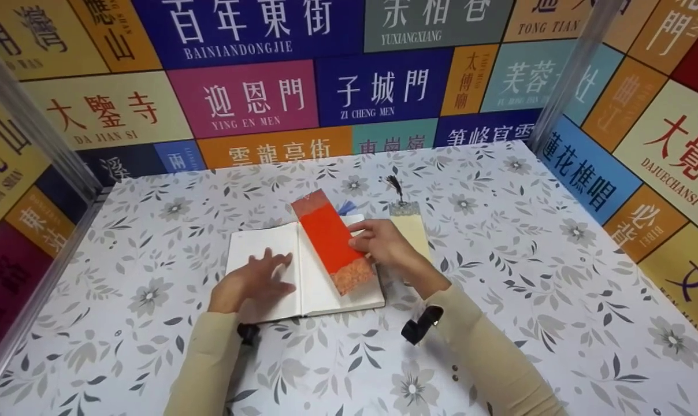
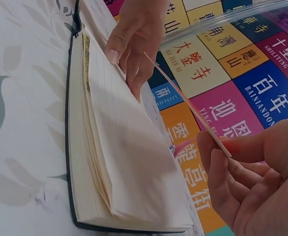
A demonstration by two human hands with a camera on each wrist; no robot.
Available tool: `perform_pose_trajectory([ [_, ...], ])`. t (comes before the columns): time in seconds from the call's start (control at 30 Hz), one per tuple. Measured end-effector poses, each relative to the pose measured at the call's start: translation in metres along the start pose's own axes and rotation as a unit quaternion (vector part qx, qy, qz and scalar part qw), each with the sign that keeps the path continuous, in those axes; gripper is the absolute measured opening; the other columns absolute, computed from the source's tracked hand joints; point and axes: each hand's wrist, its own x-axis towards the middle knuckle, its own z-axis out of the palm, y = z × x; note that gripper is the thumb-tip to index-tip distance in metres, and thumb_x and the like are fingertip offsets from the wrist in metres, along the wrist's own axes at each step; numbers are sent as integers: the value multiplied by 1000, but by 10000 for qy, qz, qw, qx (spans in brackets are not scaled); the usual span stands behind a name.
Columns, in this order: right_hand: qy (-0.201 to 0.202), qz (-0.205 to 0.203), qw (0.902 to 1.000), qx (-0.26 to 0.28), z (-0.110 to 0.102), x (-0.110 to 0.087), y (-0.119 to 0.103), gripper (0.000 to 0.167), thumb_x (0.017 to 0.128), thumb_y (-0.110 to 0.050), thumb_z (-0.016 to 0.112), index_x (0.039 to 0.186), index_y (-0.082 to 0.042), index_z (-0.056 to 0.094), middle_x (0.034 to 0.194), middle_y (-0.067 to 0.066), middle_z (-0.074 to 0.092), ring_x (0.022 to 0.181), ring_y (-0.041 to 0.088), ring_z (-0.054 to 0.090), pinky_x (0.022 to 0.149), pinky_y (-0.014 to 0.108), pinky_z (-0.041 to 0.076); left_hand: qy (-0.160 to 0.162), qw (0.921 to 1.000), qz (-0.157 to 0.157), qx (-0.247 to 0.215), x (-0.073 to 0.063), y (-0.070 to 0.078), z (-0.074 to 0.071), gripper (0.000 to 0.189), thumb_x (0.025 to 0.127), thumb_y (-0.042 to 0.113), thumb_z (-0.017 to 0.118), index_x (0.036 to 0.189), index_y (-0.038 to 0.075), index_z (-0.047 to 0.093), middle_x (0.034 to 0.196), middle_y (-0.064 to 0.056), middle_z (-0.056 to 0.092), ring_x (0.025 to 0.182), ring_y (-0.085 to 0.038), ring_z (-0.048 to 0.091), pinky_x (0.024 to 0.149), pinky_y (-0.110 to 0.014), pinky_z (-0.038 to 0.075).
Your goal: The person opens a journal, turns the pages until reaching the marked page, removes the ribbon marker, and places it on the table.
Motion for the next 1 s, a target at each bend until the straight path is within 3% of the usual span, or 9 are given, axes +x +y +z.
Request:
perform_pose_trajectory([
  [0.07, 76, 45, 9999, 55, -5, 1, 1, 35, 95, -8, 66, 130, -7, 64, 108, 11, 75, 69, 11, 60, 60, 25, 50, 40, 10000, 28, -18, 0, 0, 0, 71, 101, 37, 54, 159, 8, 26, 160, -38, 15, 143, -64, 21, 115, -73, 23],
  [0.1, 113, 73, 9999, 77, -7, 2, 1, 36, 95, -8, 67, 131, -7, 64, 108, 12, 75, 71, 11, 60, 62, 26, 51, 111, 9992, 10, -384, 0, 0, 1, 72, 100, 36, 56, 158, 7, 26, 161, -38, 13, 143, -65, 17, 114, -74, 21],
  [0.33, 315, 120, 9993, 182, -26, 4, 9, 40, 97, -10, 63, 137, -6, 60, 125, 19, 70, 80, 11, 66, 69, 26, 56, 82, 9985, -80, -538, 0, 0, 2, 72, 100, 36, 57, 159, 9, 26, 161, -38, 9, 144, -65, 11, 115, -74, 19],
  [0.67, 699, -42, 9962, 527, -67, 8, 18, 41, 101, -9, 54, 142, -5, 55, 125, 20, 69, 79, 8, 68, 68, 25, 58, 134, 9992, 117, -351, 0, 0, 0, 74, 100, 37, 57, 157, 2, 26, 156, -45, 9, 139, -71, 11, 114, -74, 22],
  [0.87, 1057, 176, 9939, 255, -97, 13, 18, 43, 102, -12, 52, 145, -5, 52, 135, 22, 63, 80, 5, 67, 73, 24, 58, 58, 9993, -23, -364, 1, 0, 0, 75, 100, 39, 56, 158, 5, 23, 159, -41, 7, 142, -68, 9, 114, -74, 21],
  [1.0, 1358, 163, 9903, 241, -113, 14, 19, 42, 102, -10, 51, 144, -3, 52, 133, 22, 64, 75, 2, 66, 70, 24, 58, 64, 9993, -117, -357, 2, -1, 1, 74, 101, 39, 56, 159, 8, 23, 161, -38, 8, 144, -66, 8, 115, -74, 20],
])
